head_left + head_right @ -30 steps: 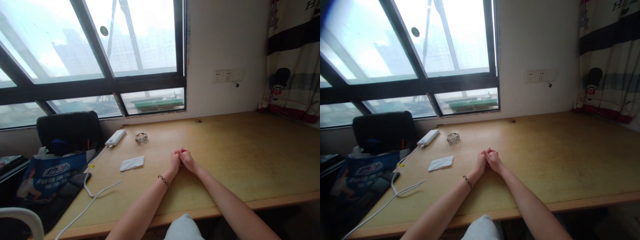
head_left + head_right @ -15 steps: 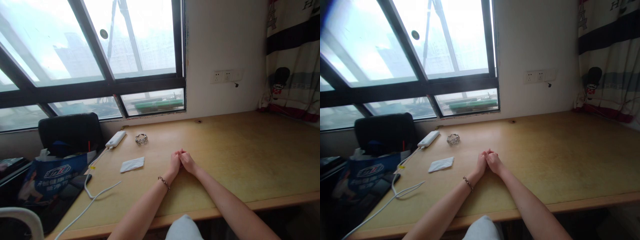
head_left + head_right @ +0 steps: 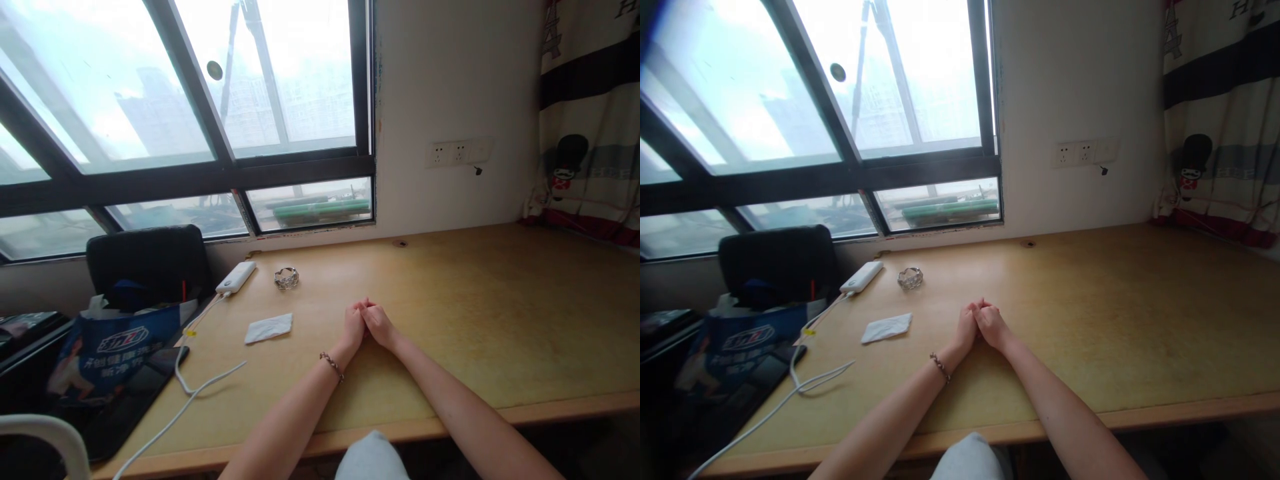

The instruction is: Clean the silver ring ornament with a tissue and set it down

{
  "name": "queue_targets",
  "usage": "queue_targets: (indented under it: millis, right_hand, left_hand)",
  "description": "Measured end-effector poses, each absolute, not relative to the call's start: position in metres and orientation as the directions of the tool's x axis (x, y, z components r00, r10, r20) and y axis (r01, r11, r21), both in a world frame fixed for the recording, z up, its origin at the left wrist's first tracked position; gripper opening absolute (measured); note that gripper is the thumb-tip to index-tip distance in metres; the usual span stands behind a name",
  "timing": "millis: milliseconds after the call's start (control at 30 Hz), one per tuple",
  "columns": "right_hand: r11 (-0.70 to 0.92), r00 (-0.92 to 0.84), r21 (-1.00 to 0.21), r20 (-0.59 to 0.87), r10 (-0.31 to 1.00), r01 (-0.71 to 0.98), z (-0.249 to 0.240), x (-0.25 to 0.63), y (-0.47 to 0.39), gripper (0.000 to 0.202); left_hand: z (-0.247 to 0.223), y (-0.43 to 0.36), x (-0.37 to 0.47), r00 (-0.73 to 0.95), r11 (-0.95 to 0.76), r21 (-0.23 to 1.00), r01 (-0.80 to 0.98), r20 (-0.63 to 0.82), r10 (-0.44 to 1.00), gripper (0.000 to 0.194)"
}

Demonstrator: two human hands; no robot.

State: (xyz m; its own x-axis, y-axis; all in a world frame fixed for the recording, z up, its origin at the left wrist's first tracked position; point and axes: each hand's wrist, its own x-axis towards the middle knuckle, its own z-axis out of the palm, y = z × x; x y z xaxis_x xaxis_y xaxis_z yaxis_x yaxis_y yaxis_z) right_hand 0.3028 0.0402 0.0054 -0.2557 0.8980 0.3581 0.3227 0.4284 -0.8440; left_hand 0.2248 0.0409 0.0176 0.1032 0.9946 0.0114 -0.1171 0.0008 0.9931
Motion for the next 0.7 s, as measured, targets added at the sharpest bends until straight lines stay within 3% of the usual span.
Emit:
queue_targets:
  millis: [700]
  right_hand:
    - [0.409, -0.232, -0.853, 0.347, 0.909, 0.325, 0.005, 0.302, 0.041, 0.065]
  left_hand:
    - [0.003, 0.048, 0.224, 0.091, 0.003, 0.993, -0.12, 0.008, 0.996, 0.041]
